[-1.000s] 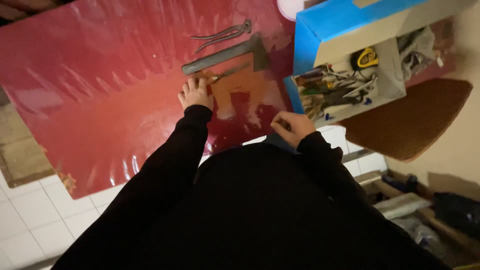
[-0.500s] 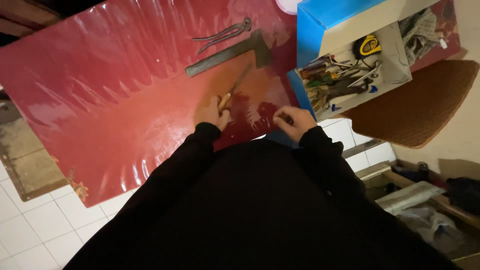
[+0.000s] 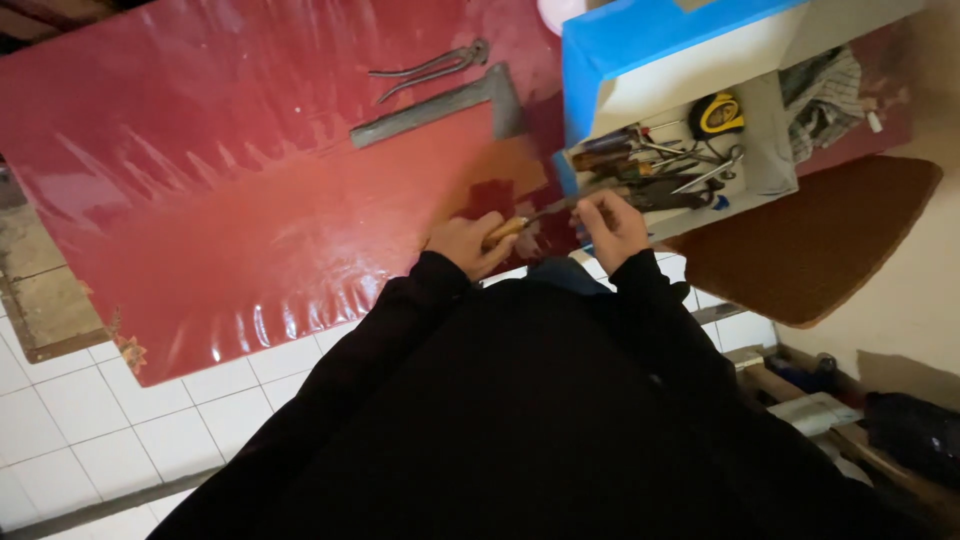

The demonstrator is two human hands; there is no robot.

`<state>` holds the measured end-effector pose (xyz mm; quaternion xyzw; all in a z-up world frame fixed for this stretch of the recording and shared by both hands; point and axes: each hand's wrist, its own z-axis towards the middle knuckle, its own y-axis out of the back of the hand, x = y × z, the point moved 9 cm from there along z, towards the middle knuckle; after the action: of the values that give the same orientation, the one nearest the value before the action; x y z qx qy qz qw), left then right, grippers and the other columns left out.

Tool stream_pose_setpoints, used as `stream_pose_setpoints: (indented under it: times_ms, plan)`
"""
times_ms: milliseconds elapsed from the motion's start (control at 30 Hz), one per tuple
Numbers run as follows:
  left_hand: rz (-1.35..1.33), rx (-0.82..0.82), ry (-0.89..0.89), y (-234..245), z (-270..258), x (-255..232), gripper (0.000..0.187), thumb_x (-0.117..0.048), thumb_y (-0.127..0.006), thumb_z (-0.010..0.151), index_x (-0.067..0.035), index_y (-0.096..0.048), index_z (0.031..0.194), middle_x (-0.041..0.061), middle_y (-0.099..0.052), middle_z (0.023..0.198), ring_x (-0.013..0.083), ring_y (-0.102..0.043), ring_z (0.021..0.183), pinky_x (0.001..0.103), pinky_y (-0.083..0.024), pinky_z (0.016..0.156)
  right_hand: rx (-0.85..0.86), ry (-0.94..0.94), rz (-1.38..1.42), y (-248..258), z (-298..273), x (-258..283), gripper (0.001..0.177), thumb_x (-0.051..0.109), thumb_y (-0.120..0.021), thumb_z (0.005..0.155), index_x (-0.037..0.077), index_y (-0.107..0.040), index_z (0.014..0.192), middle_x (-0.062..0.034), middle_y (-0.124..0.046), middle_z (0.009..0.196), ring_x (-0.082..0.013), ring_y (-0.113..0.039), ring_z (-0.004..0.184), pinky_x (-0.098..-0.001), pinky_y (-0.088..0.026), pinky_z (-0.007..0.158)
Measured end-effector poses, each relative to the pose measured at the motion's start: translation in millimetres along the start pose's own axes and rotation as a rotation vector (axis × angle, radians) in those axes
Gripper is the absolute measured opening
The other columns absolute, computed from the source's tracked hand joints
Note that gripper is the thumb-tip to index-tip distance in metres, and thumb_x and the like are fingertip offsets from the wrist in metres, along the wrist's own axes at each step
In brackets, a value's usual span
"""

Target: The person removes several hand tools from a blue and white box and places them on a red table. They handle a metal square, pliers, a chisel, and multiple wrenches, arranging them in a line on the table.

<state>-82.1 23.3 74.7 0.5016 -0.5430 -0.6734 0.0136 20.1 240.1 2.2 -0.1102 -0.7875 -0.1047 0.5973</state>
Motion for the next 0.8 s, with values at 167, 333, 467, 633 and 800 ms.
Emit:
stream_pose_setpoints:
  times_ms: [167, 333, 467, 633, 800]
  plan:
    - [-0.024, -0.024, -0.064, -15, 18, -20, 0.028, -0.044, -0.068, 0.096, -0.017, -0.063, 0.092, 0.016, -0.067, 0.067, 0.0409, -0.066, 0.063, 0.055, -0.048, 0.056, -0.186, -0.088, 0.083, 43, 2, 4, 0.02, 0.022, -0.066, 0.108, 0.003, -0.065, 0.105, -0.0121, -0.074, 0.095, -0.0149, -0.071, 0.078, -0.0304, -0.058, 0.068]
    - [-0.023, -0.054, -0.089, -21, 19, -31, 0.028, -0.043, -0.068, 0.097, -0.016, -0.062, 0.092, 0.016, -0.066, 0.068, 0.0408, -0.065, 0.064, 0.055, -0.049, 0.057, -0.229, -0.03, 0.335, 55, 12, 23, 0.024, 0.01, -0.073, 0.102, 0.004, -0.05, 0.105, -0.0148, -0.075, 0.107, -0.019, -0.074, 0.083, -0.0355, -0.064, 0.074]
    - [-0.046, -0.075, 0.022, -19, 6, -25, 0.03, -0.043, -0.067, 0.097, -0.014, -0.061, 0.092, 0.015, -0.068, 0.072, 0.0411, -0.067, 0.068, 0.055, -0.049, 0.056, -0.169, -0.01, 0.392, 38, 25, 40, 0.031, 0.006, -0.07, 0.1, 0.009, -0.045, 0.119, -0.0174, -0.074, 0.106, -0.02, -0.072, 0.078, -0.0373, -0.064, 0.071]
    - [-0.104, -0.106, 0.192, -35, -30, 17, 0.031, -0.041, -0.067, 0.098, -0.012, -0.061, 0.093, 0.013, -0.07, 0.082, 0.0414, -0.068, 0.077, 0.056, -0.05, 0.061, 0.012, -0.044, 0.228, -5, 43, 36, 0.022, 0.006, -0.065, 0.103, 0.005, -0.051, 0.12, -0.0188, -0.074, 0.108, -0.0195, -0.074, 0.081, -0.0361, -0.065, 0.072]
    - [-0.147, -0.179, 0.217, -52, -71, 49, 0.029, -0.039, -0.07, 0.092, -0.01, -0.071, 0.096, 0.015, -0.066, 0.097, 0.0407, -0.067, 0.085, 0.052, -0.053, 0.07, 0.245, -0.016, 0.066, -70, 54, 32, 0.017, 0.009, -0.062, 0.106, -0.003, -0.062, 0.119, -0.0212, -0.076, 0.112, -0.0183, -0.074, 0.085, -0.0348, -0.065, 0.077]
